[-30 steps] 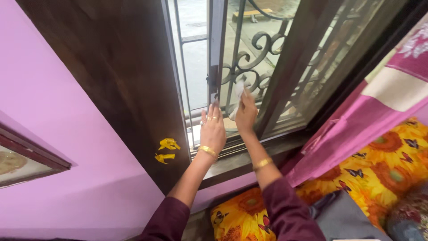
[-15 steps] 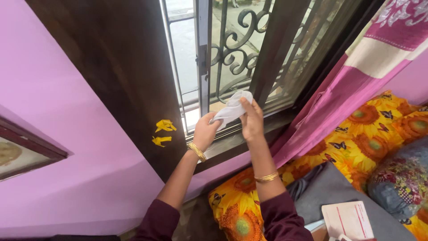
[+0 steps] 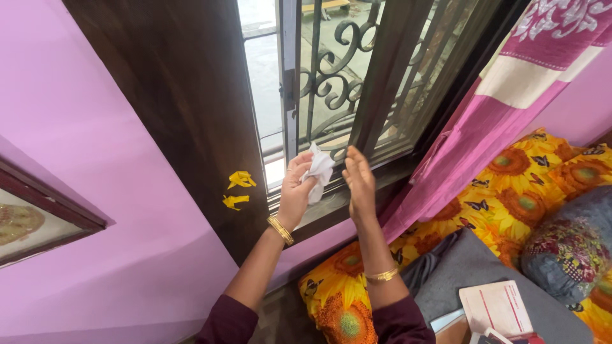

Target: The person wipes the glass panes, frames, and tracks of a sliding window using a white cloth, moving between different sections of the window and the screen.

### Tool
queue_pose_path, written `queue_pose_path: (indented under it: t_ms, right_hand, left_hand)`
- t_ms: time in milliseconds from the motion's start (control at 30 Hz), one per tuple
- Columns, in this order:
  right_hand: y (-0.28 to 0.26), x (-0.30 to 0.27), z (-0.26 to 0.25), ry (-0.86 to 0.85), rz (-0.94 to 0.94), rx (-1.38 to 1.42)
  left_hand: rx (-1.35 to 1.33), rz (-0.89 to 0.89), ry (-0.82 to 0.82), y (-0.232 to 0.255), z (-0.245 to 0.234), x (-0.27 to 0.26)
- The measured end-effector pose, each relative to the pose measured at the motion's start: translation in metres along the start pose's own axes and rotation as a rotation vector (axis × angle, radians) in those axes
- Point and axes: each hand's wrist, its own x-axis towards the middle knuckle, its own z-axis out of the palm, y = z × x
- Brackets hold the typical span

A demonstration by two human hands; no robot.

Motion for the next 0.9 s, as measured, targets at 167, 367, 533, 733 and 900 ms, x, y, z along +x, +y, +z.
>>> queue_pose_path:
  t_ms: [167,367,533,733,900]
  right_hand:
    - [0.025,-0.005,0.007,-0.214,0.062,0.103]
    - [0.012,-0.008,0.03,-0.414,0.346,0.607]
    - [-0.023,0.02,0.021,-0.35,0.294,0.862]
    - [-0.086,0.119,0.031,-0.2,0.027,0.485]
    - [-0.178,0.246,0.088,-0.075,-1.04,-0.197]
  left_hand:
    - [-0.389,-0.189,0.022,0.005,0.008,0.005]
    - [-0.03,-0.011,0.181,0.008,0.021,0.026]
    - [0.918,0.543,0.016,0.016,0.042,0.036]
    - [1.071,0.611,0.037,0.023,0.049,0.081]
    - [1.708,0.402,0.189,0.025,0.047,0.154]
